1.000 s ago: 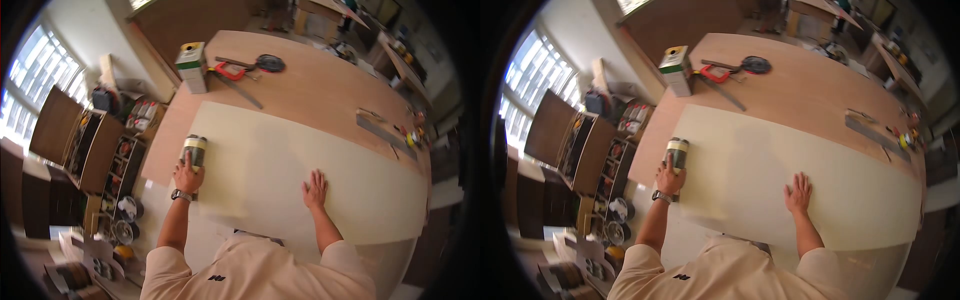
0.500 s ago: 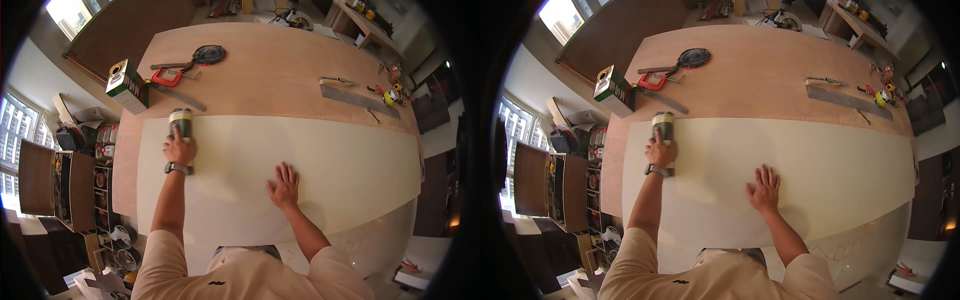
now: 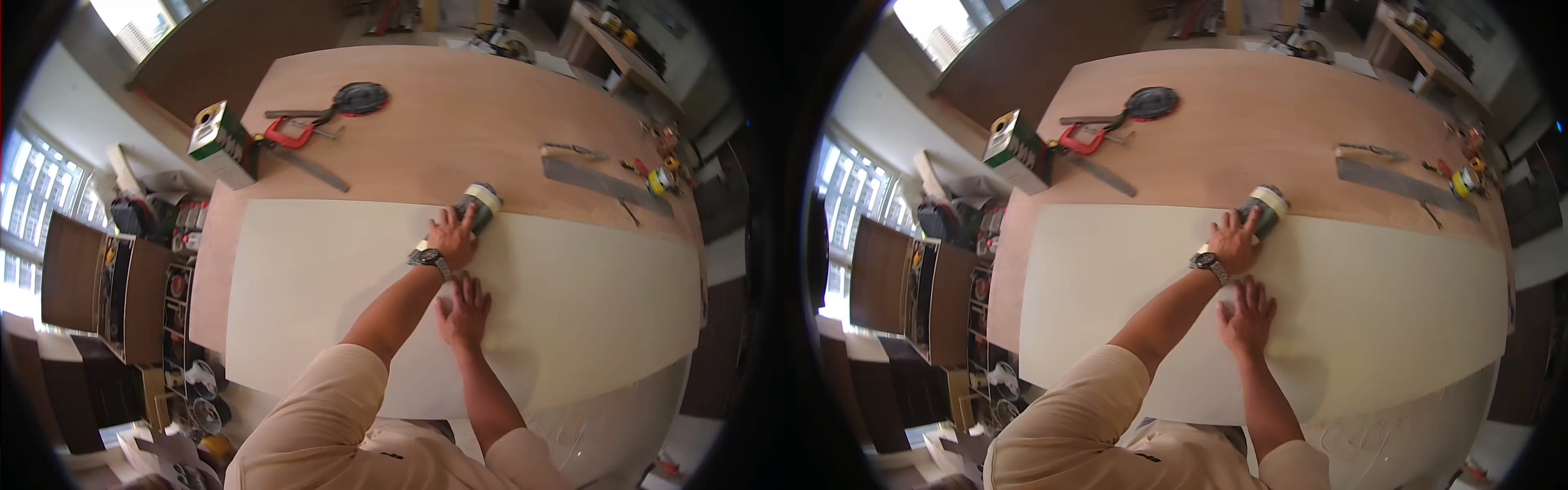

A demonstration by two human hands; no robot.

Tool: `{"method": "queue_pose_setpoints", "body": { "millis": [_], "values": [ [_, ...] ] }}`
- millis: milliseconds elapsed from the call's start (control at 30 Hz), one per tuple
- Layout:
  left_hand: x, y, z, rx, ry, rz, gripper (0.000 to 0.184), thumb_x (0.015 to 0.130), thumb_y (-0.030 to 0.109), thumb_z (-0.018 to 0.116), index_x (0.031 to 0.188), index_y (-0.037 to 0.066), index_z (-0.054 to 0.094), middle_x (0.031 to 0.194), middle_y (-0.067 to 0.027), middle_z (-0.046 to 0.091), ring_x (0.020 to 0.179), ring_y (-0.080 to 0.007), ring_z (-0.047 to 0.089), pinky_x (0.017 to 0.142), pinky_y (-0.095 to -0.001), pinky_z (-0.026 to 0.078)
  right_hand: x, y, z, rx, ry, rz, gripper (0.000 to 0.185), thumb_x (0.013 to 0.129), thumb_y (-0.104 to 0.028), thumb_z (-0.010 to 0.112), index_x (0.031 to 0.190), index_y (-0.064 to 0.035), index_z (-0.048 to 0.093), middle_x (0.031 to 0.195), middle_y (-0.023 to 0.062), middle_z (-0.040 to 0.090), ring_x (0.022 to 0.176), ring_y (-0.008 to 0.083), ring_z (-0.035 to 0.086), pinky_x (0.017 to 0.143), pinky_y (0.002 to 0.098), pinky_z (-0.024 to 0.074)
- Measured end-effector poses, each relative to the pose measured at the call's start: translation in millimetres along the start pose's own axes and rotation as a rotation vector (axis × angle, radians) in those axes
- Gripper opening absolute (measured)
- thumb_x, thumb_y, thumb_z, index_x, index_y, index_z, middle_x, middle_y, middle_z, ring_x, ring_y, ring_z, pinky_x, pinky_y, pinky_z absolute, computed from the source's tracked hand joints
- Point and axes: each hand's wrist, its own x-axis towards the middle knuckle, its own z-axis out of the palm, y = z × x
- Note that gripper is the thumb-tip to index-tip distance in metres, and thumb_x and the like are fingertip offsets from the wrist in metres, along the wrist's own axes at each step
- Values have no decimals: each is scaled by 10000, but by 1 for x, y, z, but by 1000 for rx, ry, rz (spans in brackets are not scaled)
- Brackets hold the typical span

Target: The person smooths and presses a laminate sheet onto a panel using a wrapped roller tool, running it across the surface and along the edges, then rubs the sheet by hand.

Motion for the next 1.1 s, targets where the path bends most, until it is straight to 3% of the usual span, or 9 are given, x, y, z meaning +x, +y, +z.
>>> {"method": "queue_pose_setpoints", "body": {
  "millis": [100,200,233,300,433,600,767,900,1100],
  "values": [
    [-15,-30,-11,-43,3,9,897,886,444,711,1645,185,310,1511,-289,438,1361,-431,490,1056,-631,418,-1,4,5,-25,-5,-2,648,983,-499,599,1506,-123,528,1651,95,397,1549,320,307,1243,617,216],
    [-41,-111,-35,2,91,-62,897,866,430,718,1640,207,325,1472,-244,479,1287,-422,536,1011,-626,442,0,5,4,-3,14,-7,649,984,-484,598,1508,-107,540,1666,105,380,1557,323,295,1257,595,192],
    [-49,-135,-62,10,17,-135,892,877,429,708,1642,200,311,1486,-243,482,1294,-413,532,1027,-624,434,-2,5,4,-3,19,-9,649,984,-482,598,1508,-103,542,1670,106,376,1559,324,291,1260,590,187],
    [-61,-201,-76,72,135,-268,869,866,441,705,1626,220,346,1435,-223,517,1249,-425,558,1007,-626,448,-3,3,4,-11,10,-6,655,988,-478,593,1510,-85,541,1678,106,369,1566,326,280,1264,588,173],
    [-95,-300,-120,131,149,-520,891,873,464,662,1654,224,306,1466,-259,513,1261,-465,559,1019,-617,445,0,2,3,-17,-3,20,665,988,-461,603,1518,-65,531,1682,111,366,1568,320,281,1264,589,175],
    [-118,-371,-146,110,215,-738,880,888,494,632,1659,230,301,1484,-257,505,1310,-464,535,1072,-609,424,1,-3,0,-49,-18,44,650,988,-440,611,1506,-55,540,1668,108,384,1559,317,297,1253,588,207],
    [-137,-358,-160,34,225,-806,847,893,459,620,1652,230,320,1531,-249,471,1375,-446,494,1118,-647,355,20,6,4,-97,44,91,626,1023,-429,578,1524,-60,517,1676,92,373,1548,308,318,1239,573,235],
    [-205,-353,-149,32,268,-884,857,896,466,607,1657,209,311,1540,-252,461,1394,-446,473,1157,-670,293,29,11,7,-157,37,110,627,1056,-460,527,1559,-89,478,1690,67,355,1555,289,309,1240,561,243],
    [-339,-320,-146,1,315,-1026,881,875,482,618,1654,198,321,1530,-266,468,1375,-449,482,1127,-625,336,30,12,6,-173,28,97,631,1066,-476,494,1575,-105,458,1695,77,344,1560,291,299,1236,571,257]
  ]
}}
